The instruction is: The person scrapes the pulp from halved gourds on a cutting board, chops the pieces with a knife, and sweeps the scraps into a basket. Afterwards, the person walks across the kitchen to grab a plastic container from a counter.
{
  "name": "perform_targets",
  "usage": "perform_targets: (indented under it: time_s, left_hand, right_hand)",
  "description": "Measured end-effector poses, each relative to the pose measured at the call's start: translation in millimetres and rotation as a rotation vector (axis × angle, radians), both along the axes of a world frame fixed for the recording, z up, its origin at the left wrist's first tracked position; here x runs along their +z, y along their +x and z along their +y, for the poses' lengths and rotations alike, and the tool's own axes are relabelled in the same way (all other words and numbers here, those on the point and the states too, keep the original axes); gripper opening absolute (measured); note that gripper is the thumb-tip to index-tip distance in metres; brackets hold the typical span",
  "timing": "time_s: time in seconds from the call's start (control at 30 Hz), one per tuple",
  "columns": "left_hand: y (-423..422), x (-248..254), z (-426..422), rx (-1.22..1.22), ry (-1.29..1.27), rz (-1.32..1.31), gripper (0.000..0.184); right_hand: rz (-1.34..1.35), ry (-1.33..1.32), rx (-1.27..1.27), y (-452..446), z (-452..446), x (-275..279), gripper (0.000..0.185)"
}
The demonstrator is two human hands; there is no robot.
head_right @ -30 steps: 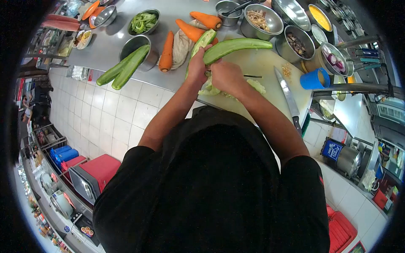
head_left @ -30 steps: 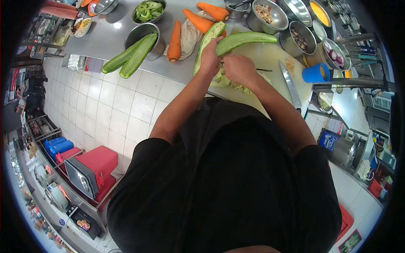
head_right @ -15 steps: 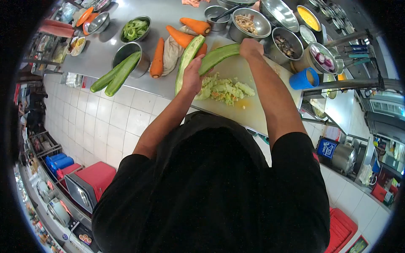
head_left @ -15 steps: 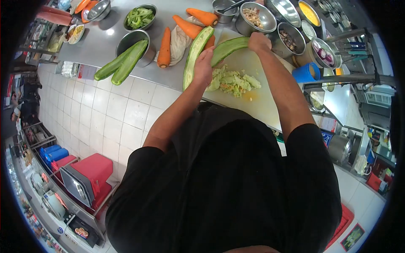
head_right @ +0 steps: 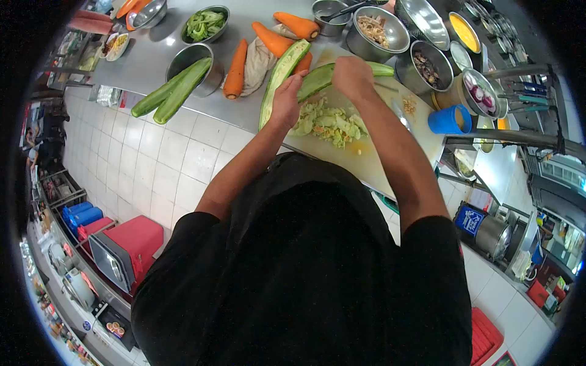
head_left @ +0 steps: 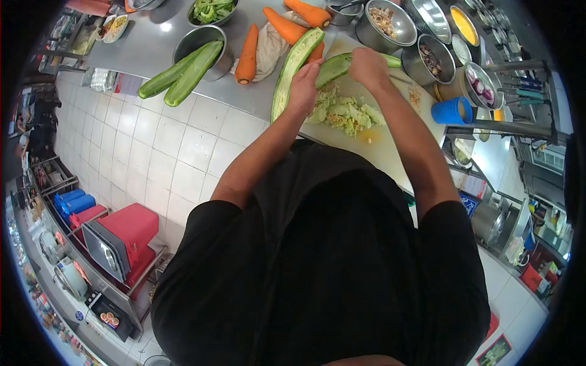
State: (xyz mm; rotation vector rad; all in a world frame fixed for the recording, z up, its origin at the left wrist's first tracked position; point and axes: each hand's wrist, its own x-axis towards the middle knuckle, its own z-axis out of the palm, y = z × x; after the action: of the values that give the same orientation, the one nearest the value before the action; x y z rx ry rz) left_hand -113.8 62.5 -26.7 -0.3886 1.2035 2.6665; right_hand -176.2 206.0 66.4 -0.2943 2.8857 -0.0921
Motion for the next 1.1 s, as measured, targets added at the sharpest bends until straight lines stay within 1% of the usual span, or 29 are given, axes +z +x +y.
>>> perform_targets:
  time_s: [0.03,0.07,0.1,0.2,0.23,0.27,0.3,0.37,0.4,0.5,0.53,0.63,0.67,0.77,0.87,0.97,1.0,1.07,1.1]
  left_hand:
    - [-2,-5,3,0.011,-0.033,0.036,0.034]
    - [-6,-14,5,0.024,-0.066,0.072,0.033]
    - [-7,-21,7,0.04,-0.1,0.104,0.033]
    - [-3,-28,11,0.065,0.036,0.056,0.033]
    - [-4,-25,10,0.059,-0.013,0.083,0.032]
    - [-6,-22,9,0.055,-0.062,0.108,0.032]
    - [-6,-20,8,0.054,-0.11,0.13,0.032]
    - [-8,-22,9,0.041,-0.128,0.117,0.031]
    - [-11,-21,9,0.029,-0.14,0.119,0.031]
    - [-8,-36,15,0.065,-0.053,0.078,0.031]
    - [-3,-33,14,0.033,0.059,0.033,0.031]
    - [-1,-28,6,-0.011,-0.015,-0.027,0.031]
    - [-7,-31,7,0.01,-0.02,0.068,0.031]
    - [-6,-7,8,0.009,-0.079,0.059,0.031]
    - [-4,-14,3,-0.032,0.099,-0.042,0.031]
    - [-14,-25,-4,-0.003,-0.058,0.076,0.031]
    - [-14,-17,-8,-0.039,-0.069,0.083,0.035]
    - [-11,-5,-12,-0.049,-0.048,0.052,0.035]
    - [-9,0,-15,-0.054,-0.044,0.038,0.034]
  right_hand:
    - [-0.001,0.044,0.01,-7,3,-3,0.023]
    - [-0.026,0.034,0.048,-4,3,-11,0.023]
    - [-0.053,0.024,0.088,8,-11,-7,0.023]
    - [-0.062,-0.032,0.181,36,-40,-4,0.022]
    - [-0.053,-0.057,0.204,45,-47,4,0.022]
    - [-0.148,-0.109,0.153,42,-42,22,0.022]
    - [-0.142,-0.06,0.123,33,-33,19,0.022]
    - [-0.122,0.039,0.066,3,-14,11,0.021]
    - [-0.09,0.041,0.074,2,-12,-2,0.021]
    - [-0.156,0.026,0.096,30,-35,-6,0.023]
    - [-0.191,-0.101,0.164,44,-42,4,0.027]
    - [-0.289,-0.068,0.126,39,-40,-4,0.029]
    - [-0.257,-0.087,-0.018,31,-31,2,0.028]
    - [-0.267,-0.066,0.012,20,-23,6,0.027]
    - [-0.244,-0.059,0.229,50,-37,-16,0.024]
    - [-0.195,-0.112,0.271,75,-14,-5,0.019]
    - [-0.139,-0.117,0.226,80,-1,-1,0.019]
    - [-0.02,-0.139,0.152,87,22,4,0.019]
    - [-0.017,-0.115,0.131,89,32,1,0.02]
